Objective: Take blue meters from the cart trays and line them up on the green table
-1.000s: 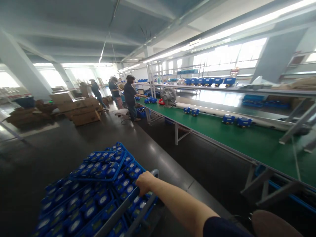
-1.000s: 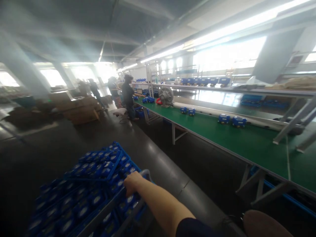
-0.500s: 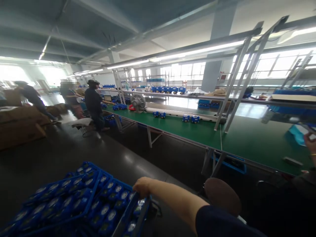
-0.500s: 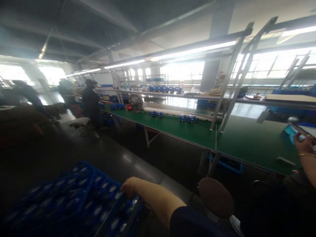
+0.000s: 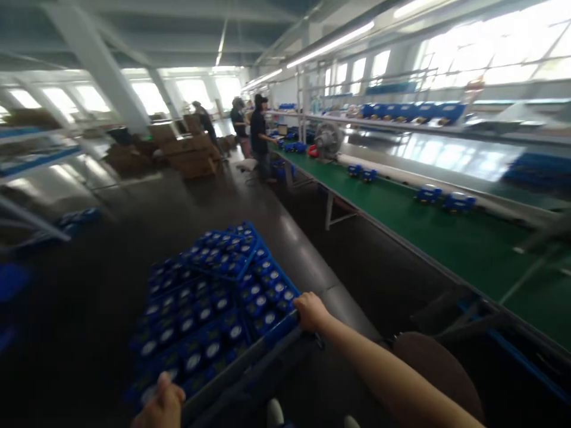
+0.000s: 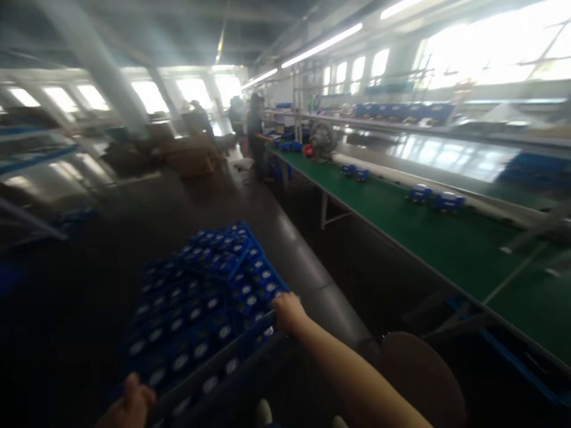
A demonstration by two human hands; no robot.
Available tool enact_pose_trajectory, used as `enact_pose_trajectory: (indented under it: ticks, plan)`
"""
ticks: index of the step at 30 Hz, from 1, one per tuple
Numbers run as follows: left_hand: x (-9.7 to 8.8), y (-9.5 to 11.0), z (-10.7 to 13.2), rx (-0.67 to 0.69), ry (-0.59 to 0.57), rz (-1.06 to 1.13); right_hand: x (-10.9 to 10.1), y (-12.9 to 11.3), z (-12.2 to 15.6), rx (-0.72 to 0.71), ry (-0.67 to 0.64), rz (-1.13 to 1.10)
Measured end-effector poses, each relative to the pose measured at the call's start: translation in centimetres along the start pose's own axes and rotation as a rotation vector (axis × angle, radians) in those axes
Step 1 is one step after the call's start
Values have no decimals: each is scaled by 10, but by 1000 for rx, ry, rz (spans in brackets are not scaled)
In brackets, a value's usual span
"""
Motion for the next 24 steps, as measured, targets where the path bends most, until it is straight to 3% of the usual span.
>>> enact_pose_trajectory:
  ticks: [3, 7, 10, 17, 22, 24]
  plan:
    - [4, -27, 55, -65, -70, 27, 13, 3, 38, -5, -11, -54]
    - [10, -44, 111, -24, 89, 34, 26, 0, 88, -3, -43, -113]
    - [13, -64, 139, 18, 122, 40, 34, -9, 121, 12, -89, -142]
    - [10, -123, 186, 11, 131, 80, 69, -40, 183, -41, -263, -152]
    - [6, -172, 200, -18, 111, 75, 99, -72, 222, -138, -353, -153]
    - [3, -191, 202, -54, 38, 58, 109, -85, 236, -180, -385, -174]
Point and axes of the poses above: each hand's wrist, its own z-axis away from the middle knuckle, its own x-axis out of the palm, y = z × x, the point moved 2 cm from there along -z, towards the middle knuckle, and after that the axes turned 11 degrees about -z, right-handed, at the moved point
